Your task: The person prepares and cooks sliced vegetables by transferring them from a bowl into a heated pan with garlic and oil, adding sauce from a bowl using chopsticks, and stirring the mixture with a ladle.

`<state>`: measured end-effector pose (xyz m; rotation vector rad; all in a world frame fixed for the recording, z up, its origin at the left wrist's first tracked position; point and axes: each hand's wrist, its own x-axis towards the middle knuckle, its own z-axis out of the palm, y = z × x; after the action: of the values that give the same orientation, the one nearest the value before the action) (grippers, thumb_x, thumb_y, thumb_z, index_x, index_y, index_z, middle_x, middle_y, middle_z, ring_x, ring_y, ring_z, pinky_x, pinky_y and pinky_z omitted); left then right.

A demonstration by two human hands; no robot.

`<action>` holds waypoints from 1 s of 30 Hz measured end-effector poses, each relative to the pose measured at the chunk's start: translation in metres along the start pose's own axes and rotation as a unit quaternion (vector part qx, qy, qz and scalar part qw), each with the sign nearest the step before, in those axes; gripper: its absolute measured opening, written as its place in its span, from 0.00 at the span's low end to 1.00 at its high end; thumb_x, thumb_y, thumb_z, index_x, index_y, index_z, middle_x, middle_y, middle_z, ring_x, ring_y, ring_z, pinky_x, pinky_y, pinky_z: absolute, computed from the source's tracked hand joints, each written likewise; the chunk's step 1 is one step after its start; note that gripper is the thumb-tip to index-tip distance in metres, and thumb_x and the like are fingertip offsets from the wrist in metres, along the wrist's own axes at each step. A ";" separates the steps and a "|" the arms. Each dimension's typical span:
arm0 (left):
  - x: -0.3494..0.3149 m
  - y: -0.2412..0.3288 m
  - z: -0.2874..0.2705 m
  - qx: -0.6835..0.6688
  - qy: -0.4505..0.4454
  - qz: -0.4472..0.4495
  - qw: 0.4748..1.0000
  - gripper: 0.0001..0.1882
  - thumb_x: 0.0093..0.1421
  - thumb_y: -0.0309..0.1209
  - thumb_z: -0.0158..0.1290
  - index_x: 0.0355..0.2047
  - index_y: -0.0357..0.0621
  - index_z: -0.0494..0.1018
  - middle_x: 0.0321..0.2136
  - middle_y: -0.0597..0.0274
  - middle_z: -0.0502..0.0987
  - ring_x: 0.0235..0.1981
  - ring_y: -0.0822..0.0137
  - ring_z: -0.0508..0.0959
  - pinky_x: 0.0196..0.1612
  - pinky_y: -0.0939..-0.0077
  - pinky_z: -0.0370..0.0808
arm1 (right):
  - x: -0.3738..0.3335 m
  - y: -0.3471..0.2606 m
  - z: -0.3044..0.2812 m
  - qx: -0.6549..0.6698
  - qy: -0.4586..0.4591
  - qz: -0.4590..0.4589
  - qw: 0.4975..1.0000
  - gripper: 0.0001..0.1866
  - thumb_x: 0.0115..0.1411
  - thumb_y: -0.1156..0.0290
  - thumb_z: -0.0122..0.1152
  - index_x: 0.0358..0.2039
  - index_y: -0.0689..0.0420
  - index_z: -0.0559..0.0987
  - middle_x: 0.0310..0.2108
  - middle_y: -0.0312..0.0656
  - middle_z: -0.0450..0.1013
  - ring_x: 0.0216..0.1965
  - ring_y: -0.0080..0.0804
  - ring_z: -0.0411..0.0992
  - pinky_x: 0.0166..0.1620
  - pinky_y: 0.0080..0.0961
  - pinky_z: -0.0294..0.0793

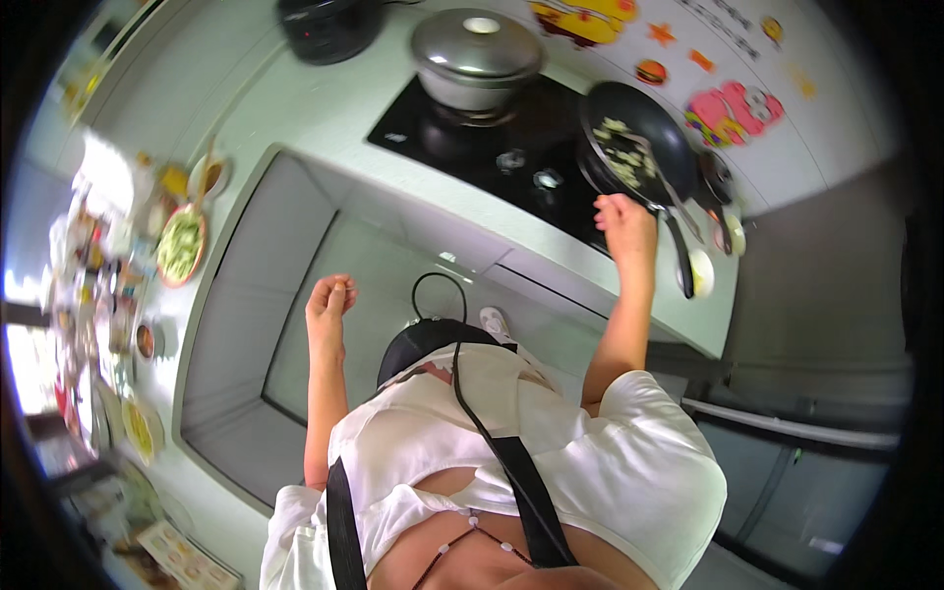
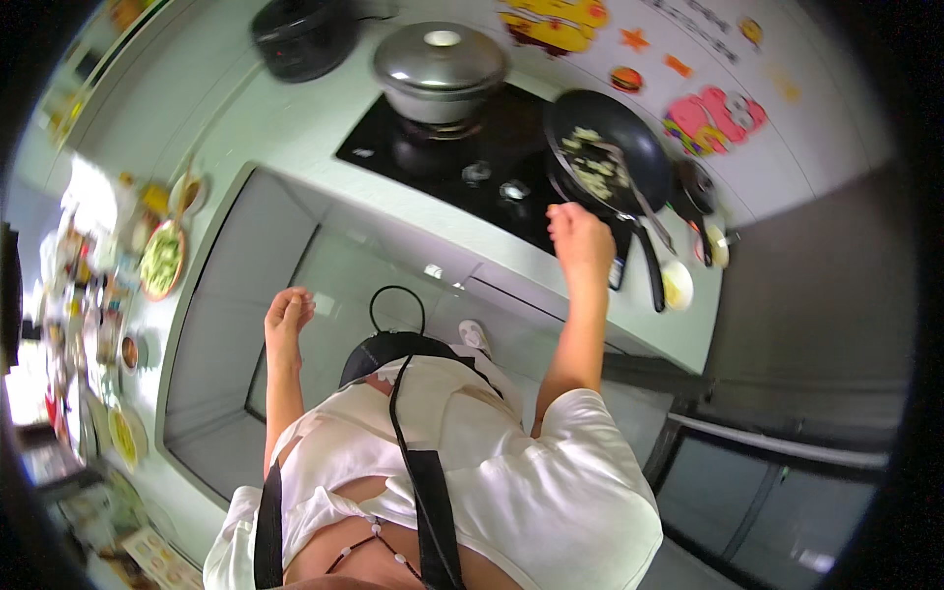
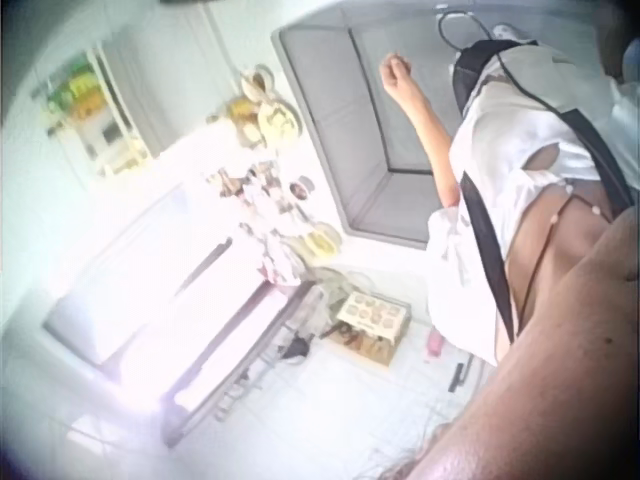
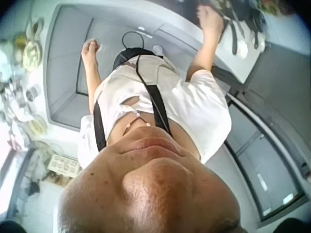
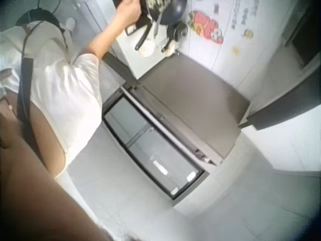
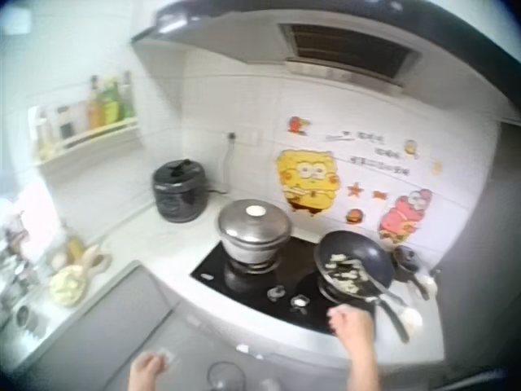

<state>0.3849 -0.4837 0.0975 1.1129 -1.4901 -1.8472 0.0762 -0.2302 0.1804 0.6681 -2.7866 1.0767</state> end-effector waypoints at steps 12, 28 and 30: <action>-0.043 -0.013 -0.127 -0.123 0.182 0.044 0.975 0.10 0.59 0.30 0.45 0.37 0.38 0.70 0.32 0.64 0.73 0.32 0.75 0.72 0.37 0.82 0.69 | -0.046 -0.205 0.160 0.124 -0.392 -0.176 0.894 0.12 0.58 0.68 0.45 0.30 0.62 0.76 0.20 0.41 0.73 0.22 0.25 0.72 0.27 0.21 0.69; 0.032 0.008 -0.244 -0.158 0.326 0.048 0.931 0.08 0.59 0.30 0.45 0.35 0.39 0.71 0.29 0.66 0.73 0.30 0.76 0.71 0.35 0.83 0.69 | 0.012 -0.375 0.367 0.205 -0.483 -0.258 0.811 0.13 0.55 0.68 0.52 0.40 0.58 0.74 0.27 0.43 0.75 0.23 0.27 0.74 0.30 0.22 0.71; 0.062 0.018 -0.255 -0.148 0.314 0.056 0.936 0.09 0.59 0.30 0.45 0.35 0.39 0.70 0.28 0.65 0.72 0.28 0.76 0.70 0.34 0.83 0.68 | 0.033 -0.396 0.381 0.243 -0.469 -0.242 0.814 0.15 0.54 0.69 0.53 0.43 0.57 0.73 0.25 0.42 0.75 0.23 0.26 0.74 0.30 0.21 0.71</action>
<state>0.5651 -0.6753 0.0820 1.2719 -0.8564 -1.3845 0.2452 -0.7533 0.1484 2.3848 -2.5839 1.6456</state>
